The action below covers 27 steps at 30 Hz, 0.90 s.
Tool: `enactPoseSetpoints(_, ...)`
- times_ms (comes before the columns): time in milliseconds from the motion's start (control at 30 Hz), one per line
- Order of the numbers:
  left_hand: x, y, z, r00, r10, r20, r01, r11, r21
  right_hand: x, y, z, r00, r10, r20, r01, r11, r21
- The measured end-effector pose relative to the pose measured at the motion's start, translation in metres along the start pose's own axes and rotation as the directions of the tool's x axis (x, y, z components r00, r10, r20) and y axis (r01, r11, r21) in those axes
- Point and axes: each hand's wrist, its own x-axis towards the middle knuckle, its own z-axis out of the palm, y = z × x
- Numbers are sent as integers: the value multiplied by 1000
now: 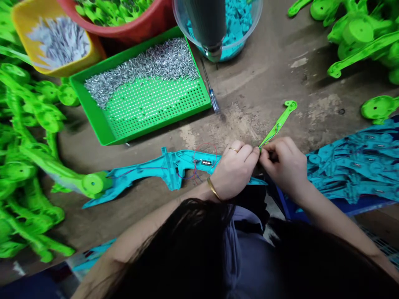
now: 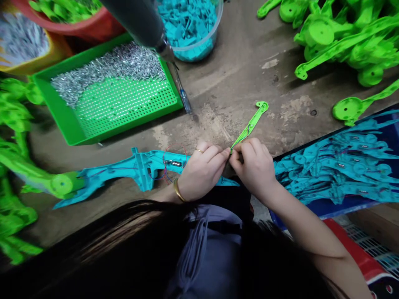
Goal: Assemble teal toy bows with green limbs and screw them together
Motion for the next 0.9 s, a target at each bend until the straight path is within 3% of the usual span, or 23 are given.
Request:
enactPoseSetpoints(433,3,-4,-3,999,24,-36,-25,1000,-11,-15,-19,-16,958,-169,233,233,931,-283)
enactPoseSetpoints(567,2,-5,-3,995,12,-99,-15,1000,-28,-21,-6,-19,961,-120,250,166,971,-172)
enactPoseSetpoints(700,1,-6,-1,994,18,-111,-22,999,-27,-27,8,-20,983,-36,180,32,999,28)
enactPoseSetpoints(900,1,-6,0,993,45,-112,-41,998,38,-17,22,-10,1000,-22,-6,22,1000,14)
